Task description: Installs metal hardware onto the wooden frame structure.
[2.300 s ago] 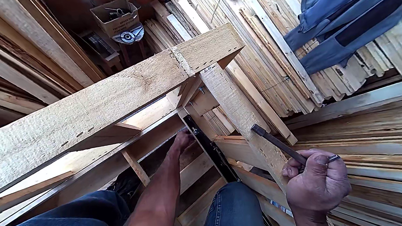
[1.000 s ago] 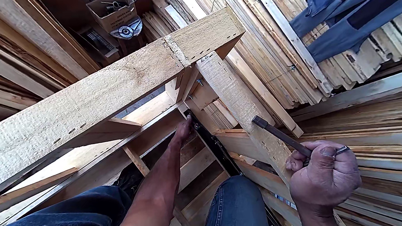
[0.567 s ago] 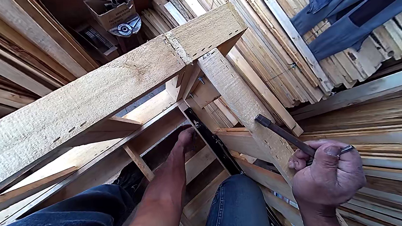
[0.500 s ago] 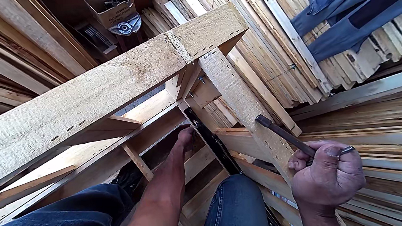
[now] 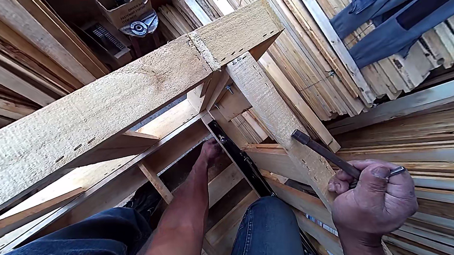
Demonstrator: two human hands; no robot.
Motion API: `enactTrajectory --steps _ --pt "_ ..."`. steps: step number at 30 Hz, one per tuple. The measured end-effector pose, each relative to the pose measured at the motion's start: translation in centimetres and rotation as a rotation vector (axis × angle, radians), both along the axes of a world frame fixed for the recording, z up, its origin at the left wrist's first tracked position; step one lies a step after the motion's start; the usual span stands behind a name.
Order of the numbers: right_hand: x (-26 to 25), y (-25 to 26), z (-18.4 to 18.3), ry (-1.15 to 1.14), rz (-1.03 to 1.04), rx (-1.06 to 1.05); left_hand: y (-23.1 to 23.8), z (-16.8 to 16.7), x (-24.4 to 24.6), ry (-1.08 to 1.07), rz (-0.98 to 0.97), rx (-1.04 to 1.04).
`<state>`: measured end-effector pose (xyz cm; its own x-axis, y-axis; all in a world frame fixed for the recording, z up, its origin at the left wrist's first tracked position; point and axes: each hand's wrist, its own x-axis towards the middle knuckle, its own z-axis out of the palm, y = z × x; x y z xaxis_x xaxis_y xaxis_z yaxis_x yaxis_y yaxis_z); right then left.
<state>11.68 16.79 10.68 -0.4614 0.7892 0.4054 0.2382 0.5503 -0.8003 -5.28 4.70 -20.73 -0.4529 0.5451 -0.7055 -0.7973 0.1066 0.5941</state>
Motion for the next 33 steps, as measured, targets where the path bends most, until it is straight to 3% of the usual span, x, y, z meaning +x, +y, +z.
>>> enactTrajectory --steps 4,15,23,25,29,33 --pt "0.0 0.0 0.0 -0.014 -0.01 0.006 -0.4 0.0 0.3 0.015 0.017 0.024" --pt "-0.1 -0.1 0.0 -0.013 -0.01 0.005 -0.5 2.7 -2.1 0.065 -0.328 -0.156" --pt "0.1 0.0 0.1 -0.023 -0.007 0.006 -1.1 2.7 -3.2 0.04 -0.32 -0.069" --pt "0.2 0.1 0.0 -0.023 -0.003 0.003 -1.4 2.4 -3.1 0.008 -0.29 0.001" --pt "0.2 0.1 0.0 -0.022 0.003 -0.011 -1.1 2.1 -1.0 -0.194 0.001 0.08" --pt "0.3 0.2 0.1 -0.043 0.002 -0.009 0.1 1.5 0.2 -0.046 0.082 -0.097"
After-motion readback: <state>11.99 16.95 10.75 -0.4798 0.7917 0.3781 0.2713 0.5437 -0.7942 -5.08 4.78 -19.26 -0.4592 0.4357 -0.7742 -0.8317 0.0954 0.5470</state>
